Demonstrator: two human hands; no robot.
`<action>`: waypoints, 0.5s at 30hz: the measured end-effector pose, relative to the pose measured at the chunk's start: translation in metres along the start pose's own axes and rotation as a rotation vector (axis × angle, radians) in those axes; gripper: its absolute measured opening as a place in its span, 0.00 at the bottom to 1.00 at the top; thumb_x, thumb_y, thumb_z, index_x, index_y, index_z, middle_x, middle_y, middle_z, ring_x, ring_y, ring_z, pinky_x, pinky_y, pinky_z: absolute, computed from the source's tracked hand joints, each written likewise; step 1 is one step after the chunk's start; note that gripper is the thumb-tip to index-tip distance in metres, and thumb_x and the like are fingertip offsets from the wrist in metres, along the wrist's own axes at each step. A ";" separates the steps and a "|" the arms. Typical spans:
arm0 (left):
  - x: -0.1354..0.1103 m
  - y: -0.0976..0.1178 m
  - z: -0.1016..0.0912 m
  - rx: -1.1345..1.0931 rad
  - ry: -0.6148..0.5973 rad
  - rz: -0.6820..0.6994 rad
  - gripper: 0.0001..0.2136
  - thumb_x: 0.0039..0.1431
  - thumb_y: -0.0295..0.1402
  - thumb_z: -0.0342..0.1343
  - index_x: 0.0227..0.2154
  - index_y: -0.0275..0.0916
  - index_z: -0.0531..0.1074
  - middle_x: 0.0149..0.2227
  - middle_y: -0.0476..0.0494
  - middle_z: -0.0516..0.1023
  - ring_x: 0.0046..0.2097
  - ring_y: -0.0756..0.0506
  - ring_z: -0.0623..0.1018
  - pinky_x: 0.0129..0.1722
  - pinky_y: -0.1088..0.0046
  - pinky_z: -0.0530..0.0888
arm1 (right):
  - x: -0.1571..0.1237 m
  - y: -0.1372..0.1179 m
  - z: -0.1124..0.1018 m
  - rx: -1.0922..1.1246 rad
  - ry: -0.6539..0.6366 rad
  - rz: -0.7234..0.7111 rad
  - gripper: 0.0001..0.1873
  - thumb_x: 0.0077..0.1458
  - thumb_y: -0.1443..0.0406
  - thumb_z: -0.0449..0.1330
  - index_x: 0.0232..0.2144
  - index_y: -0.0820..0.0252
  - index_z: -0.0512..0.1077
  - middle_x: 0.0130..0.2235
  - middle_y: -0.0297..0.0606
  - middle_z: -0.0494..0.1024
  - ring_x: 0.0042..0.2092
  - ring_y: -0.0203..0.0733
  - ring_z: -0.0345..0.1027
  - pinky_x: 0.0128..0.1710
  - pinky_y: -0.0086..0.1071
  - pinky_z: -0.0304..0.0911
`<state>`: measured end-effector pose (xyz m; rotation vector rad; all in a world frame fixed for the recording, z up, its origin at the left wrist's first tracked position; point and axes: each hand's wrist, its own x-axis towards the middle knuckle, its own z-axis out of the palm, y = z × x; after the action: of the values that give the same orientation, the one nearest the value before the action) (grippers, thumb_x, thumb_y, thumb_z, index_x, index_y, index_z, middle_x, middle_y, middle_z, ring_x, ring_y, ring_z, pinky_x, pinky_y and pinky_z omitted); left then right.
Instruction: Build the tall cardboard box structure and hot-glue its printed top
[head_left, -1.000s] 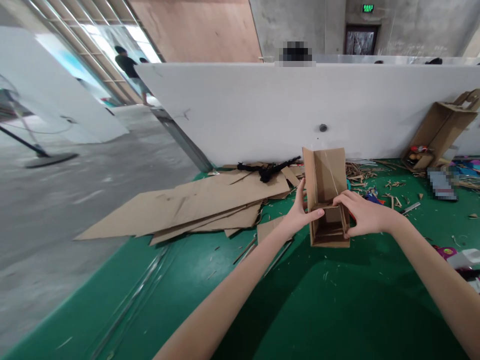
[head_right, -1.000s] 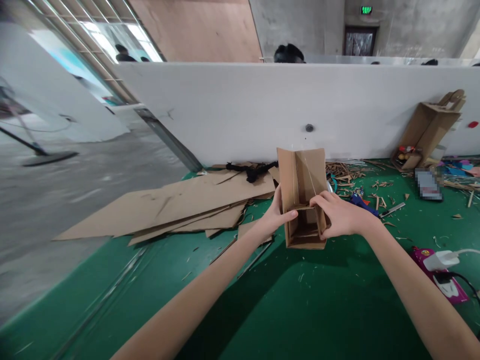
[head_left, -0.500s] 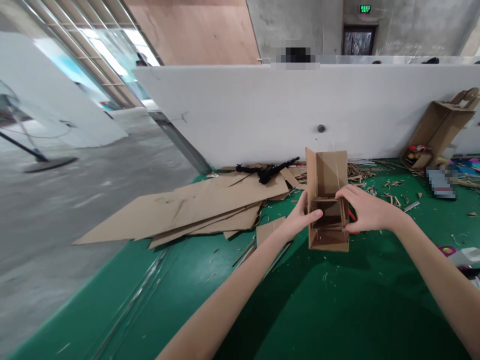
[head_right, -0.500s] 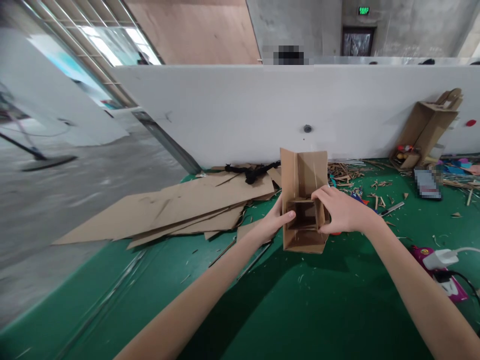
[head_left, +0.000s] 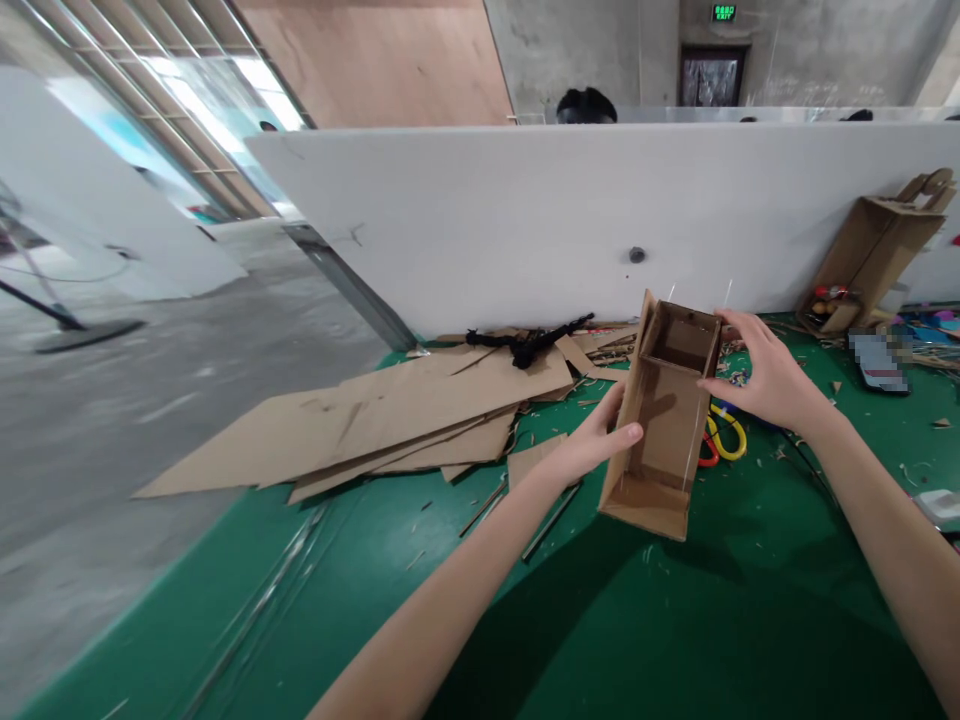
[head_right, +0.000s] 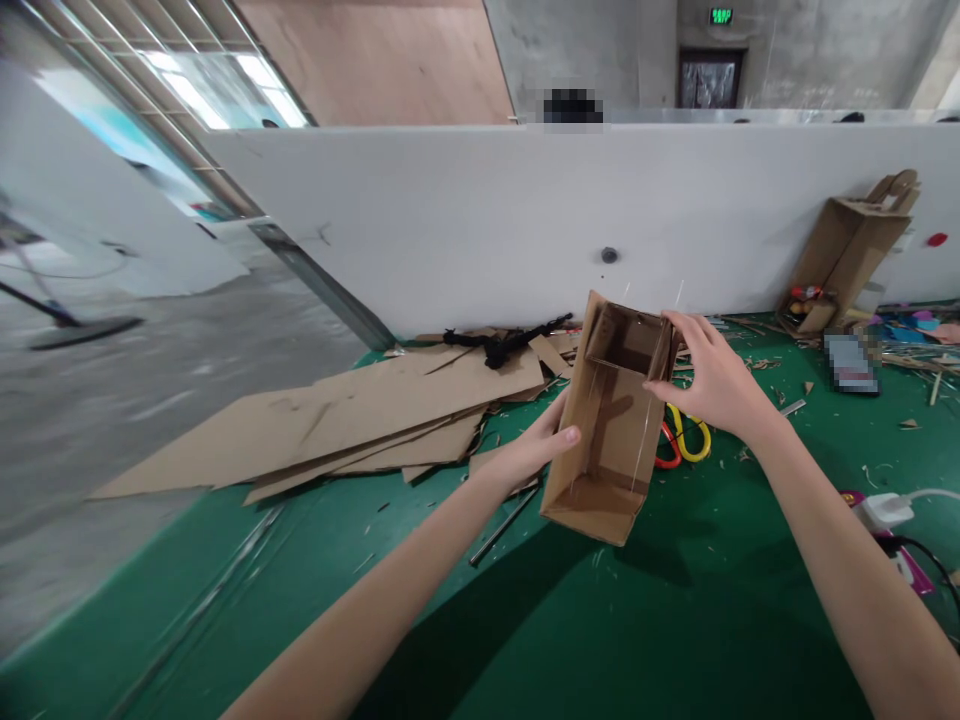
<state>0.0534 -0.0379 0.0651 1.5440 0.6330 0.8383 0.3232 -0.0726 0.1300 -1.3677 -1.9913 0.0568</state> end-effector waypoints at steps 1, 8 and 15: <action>0.000 0.002 0.001 -0.010 0.004 -0.011 0.41 0.49 0.58 0.66 0.63 0.45 0.65 0.67 0.36 0.66 0.67 0.27 0.66 0.61 0.53 0.70 | 0.000 0.000 0.000 0.009 -0.002 -0.008 0.41 0.57 0.51 0.62 0.68 0.46 0.51 0.65 0.46 0.63 0.64 0.63 0.62 0.59 0.60 0.64; 0.001 0.016 0.015 -0.118 0.238 -0.048 0.42 0.48 0.62 0.64 0.60 0.42 0.64 0.62 0.34 0.71 0.64 0.28 0.69 0.61 0.52 0.70 | -0.002 -0.018 0.007 0.001 -0.178 -0.122 0.40 0.56 0.53 0.64 0.67 0.51 0.56 0.64 0.47 0.67 0.66 0.59 0.59 0.63 0.57 0.61; 0.003 0.031 0.015 -0.275 0.394 -0.055 0.31 0.57 0.57 0.60 0.55 0.42 0.67 0.59 0.37 0.75 0.61 0.32 0.74 0.58 0.55 0.74 | -0.007 -0.030 0.018 0.038 -0.394 -0.151 0.41 0.53 0.53 0.66 0.67 0.49 0.59 0.63 0.45 0.69 0.66 0.60 0.60 0.63 0.55 0.60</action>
<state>0.0649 -0.0487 0.0954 1.1165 0.8022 1.1495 0.2899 -0.0853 0.1254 -1.2485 -2.3992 0.3147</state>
